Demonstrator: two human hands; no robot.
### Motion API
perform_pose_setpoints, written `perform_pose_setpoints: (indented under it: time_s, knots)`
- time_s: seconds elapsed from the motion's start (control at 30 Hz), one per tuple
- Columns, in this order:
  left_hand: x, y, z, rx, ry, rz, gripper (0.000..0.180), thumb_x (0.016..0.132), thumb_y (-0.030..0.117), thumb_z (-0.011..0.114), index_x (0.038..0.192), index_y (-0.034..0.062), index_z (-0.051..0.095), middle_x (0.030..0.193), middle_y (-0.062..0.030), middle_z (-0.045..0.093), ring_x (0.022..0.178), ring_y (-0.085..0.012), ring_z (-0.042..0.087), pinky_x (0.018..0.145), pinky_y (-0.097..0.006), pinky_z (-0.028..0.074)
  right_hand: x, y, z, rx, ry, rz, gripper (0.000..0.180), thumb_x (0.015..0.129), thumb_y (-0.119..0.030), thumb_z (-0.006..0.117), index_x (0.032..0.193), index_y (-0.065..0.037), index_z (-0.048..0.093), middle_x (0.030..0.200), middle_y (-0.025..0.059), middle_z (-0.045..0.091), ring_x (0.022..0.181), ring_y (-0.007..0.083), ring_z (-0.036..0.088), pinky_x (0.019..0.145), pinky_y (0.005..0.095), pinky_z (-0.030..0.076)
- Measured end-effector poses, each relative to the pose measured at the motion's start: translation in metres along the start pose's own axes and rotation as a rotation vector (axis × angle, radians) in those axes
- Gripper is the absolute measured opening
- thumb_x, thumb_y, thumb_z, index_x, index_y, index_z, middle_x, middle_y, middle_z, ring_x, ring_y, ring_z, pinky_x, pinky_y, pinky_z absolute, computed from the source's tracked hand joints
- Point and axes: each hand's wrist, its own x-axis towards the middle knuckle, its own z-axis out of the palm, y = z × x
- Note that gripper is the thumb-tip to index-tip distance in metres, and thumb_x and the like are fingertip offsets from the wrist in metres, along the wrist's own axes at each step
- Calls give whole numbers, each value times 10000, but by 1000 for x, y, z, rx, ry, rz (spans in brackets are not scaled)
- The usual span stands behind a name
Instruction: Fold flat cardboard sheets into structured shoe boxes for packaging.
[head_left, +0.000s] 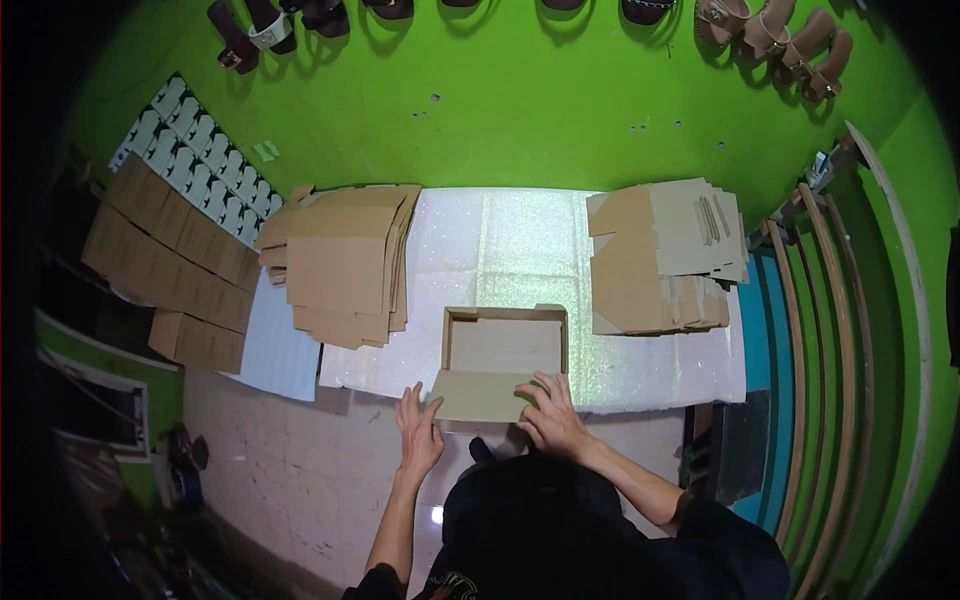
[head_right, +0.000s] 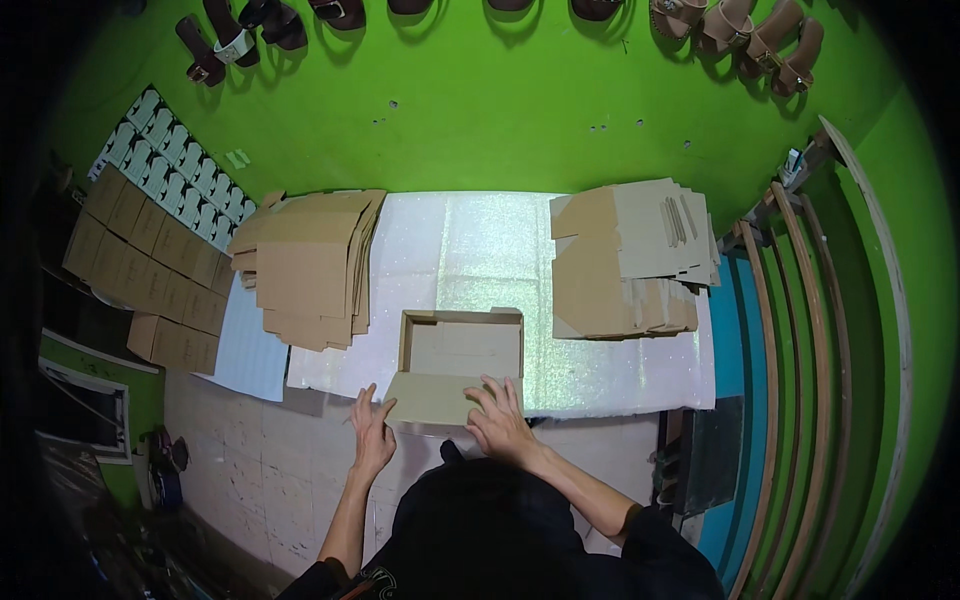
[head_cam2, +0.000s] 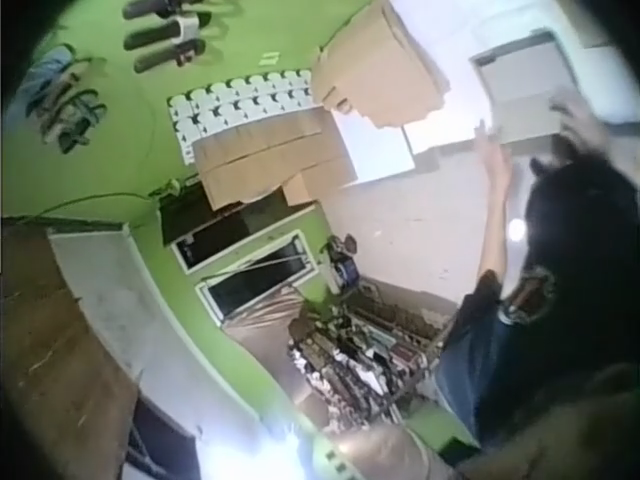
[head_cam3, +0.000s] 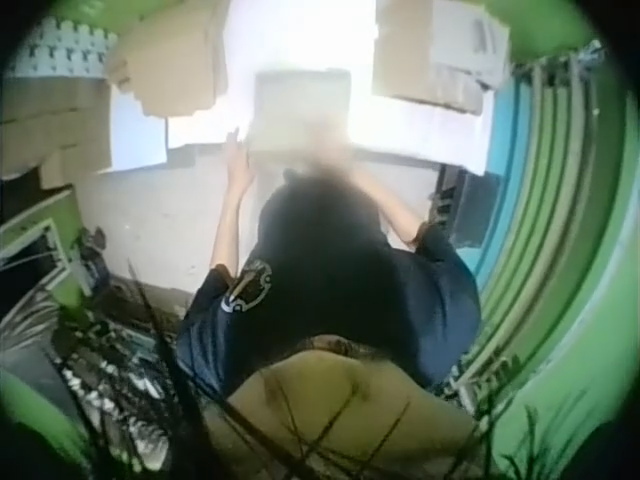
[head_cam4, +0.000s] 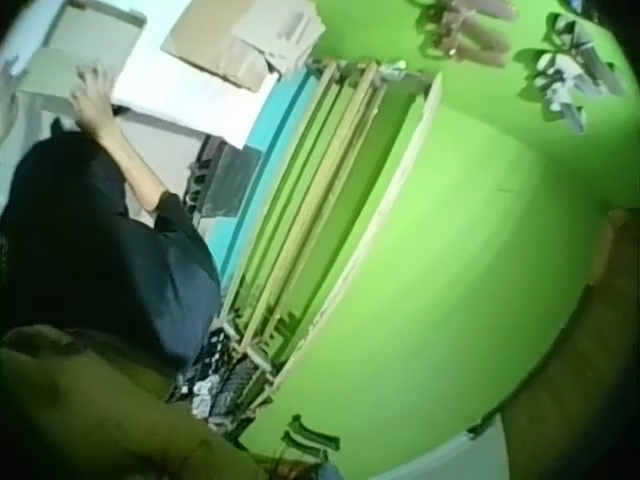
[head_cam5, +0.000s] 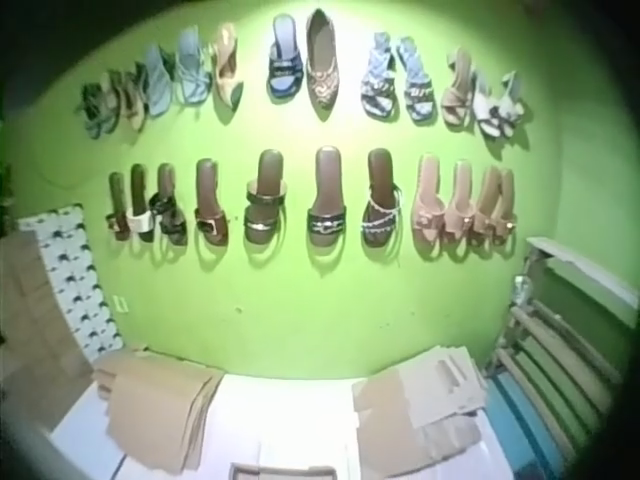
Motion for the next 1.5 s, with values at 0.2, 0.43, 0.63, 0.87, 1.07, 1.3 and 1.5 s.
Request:
perform_pose_setpoints:
  time_s: [0.2, 0.43, 0.63, 0.87, 1.07, 1.3, 1.5]
  knots:
    - [-31, -25, -4, 1, -100, 31, 647, 677, -141, 526, 1268, 86, 659, 1540, -226, 345, 1468, -469, 230, 1172, -672, 162, -31, -4, 47, -117, -49, 25, 158, 820, -130, 717, 889, -37, 609, 1363, 160, 472, 1416, 442, 310, 1151, 702, 210]
    - [-40, -47, -6, -15, -138, 118, 505, 718, -91, 555, 1181, 58, 693, 1520, -224, 373, 1450, -479, 252, 1158, -683, 168, -57, -4, 105, -296, -32, 66, 181, 733, -87, 699, 888, -34, 623, 1387, 182, 456, 1430, 447, 294, 1158, 705, 196]
    - [-21, -43, -3, -3, -150, 221, 347, 825, 60, 644, 1169, 49, 688, 1500, -229, 384, 1443, -488, 251, 1147, -699, 159, -61, -10, 125, -424, -56, 199, 152, 840, -217, 717, 891, -75, 691, 1413, 163, 476, 1424, 441, 313, 1146, 698, 222]
    - [26, -22, 24, 74, -169, 373, 381, 858, 165, 694, 1215, 34, 670, 1498, -242, 378, 1452, -487, 232, 1129, -741, 145, -30, -16, 90, -441, 95, 270, 200, 888, -288, 712, 922, -91, 713, 1383, 153, 487, 1401, 442, 328, 1147, 676, 221]
    - [71, -21, 48, 130, -137, 343, 462, 902, 218, 663, 1325, 38, 614, 1541, -237, 343, 1467, -489, 204, 1137, -745, 119, -6, 13, 62, -497, 169, 423, 293, 908, -233, 660, 1160, -83, 663, 1428, 230, 439, 1418, 477, 286, 1144, 699, 203]
    - [119, -13, 78, 183, -190, 399, 535, 919, 256, 641, 1404, 48, 552, 1561, -228, 356, 1469, -463, 238, 1185, -658, 149, 45, 71, 70, -570, 113, 465, 528, 969, -273, 587, 1448, -78, 483, 1563, 253, 311, 1477, 473, 214, 1166, 669, 193]
    - [137, -9, 112, 265, -183, 342, 623, 862, 202, 628, 1420, -37, 487, 1554, -283, 342, 1484, -456, 228, 1193, -633, 150, 80, 93, 92, -548, 50, 439, 598, 972, -234, 556, 1508, -28, 388, 1590, 282, 265, 1483, 469, 222, 1213, 588, 158]
